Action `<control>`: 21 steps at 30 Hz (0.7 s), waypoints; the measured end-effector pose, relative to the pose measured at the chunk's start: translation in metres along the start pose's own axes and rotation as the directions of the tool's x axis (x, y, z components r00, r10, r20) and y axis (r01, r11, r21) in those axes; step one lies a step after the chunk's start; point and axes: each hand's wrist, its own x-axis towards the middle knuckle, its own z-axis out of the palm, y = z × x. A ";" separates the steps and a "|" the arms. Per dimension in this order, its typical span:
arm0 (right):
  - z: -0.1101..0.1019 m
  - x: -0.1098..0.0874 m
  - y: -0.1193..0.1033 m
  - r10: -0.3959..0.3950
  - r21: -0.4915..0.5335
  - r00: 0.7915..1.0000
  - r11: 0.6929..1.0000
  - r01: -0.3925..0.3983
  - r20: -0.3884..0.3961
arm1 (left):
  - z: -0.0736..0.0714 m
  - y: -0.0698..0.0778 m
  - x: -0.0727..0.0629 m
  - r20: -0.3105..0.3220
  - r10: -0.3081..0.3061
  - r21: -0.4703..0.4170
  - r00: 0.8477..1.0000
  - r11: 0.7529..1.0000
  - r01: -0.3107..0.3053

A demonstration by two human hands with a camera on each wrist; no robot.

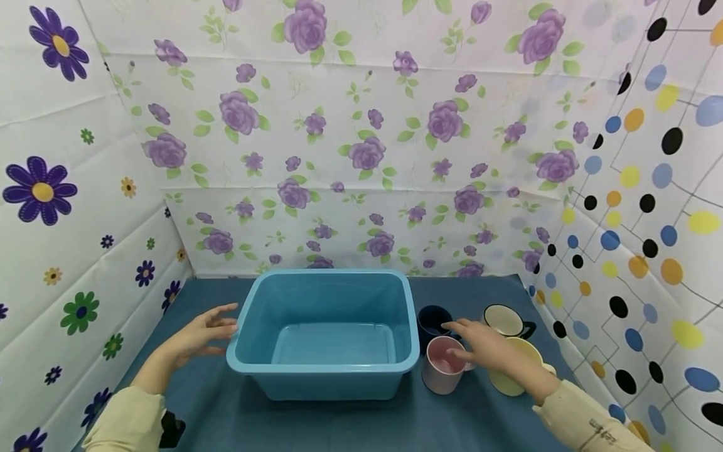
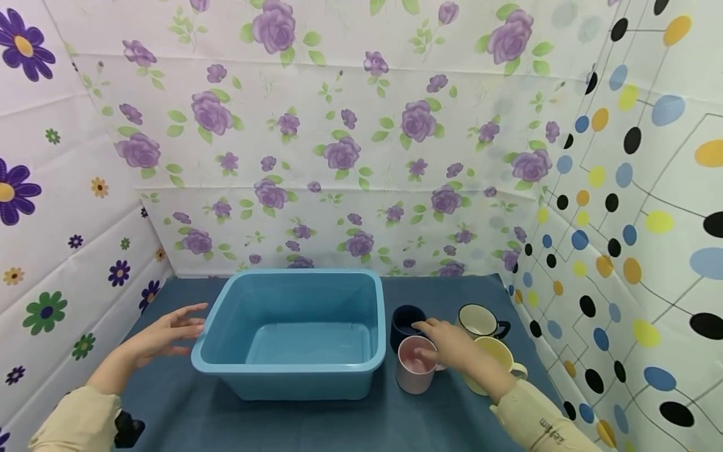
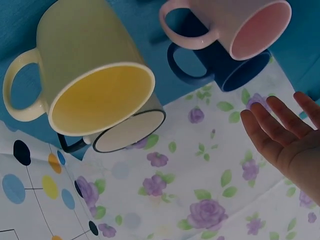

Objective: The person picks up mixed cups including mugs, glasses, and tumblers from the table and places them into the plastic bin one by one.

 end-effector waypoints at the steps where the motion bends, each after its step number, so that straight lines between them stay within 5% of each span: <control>1: 0.001 0.000 -0.001 0.007 0.012 1.000 1.000 -0.008 0.014 | 0.000 0.000 0.001 0.008 0.005 -0.007 1.000 1.000 -0.005; 8: 0.013 0.002 -0.004 -0.017 0.005 0.999 1.000 0.017 0.049 | 0.001 -0.003 0.005 0.038 0.014 -0.005 0.999 1.000 -0.014; 13: 0.024 0.004 -0.004 -0.013 -0.001 0.997 1.000 0.013 0.072 | 0.004 -0.007 0.004 0.000 -0.012 -0.031 1.000 0.999 0.012; 21: 0.037 0.005 -0.004 0.033 -0.032 0.998 0.999 -0.032 0.060 | 0.003 0.000 0.007 0.003 -0.026 -0.056 1.000 0.998 0.026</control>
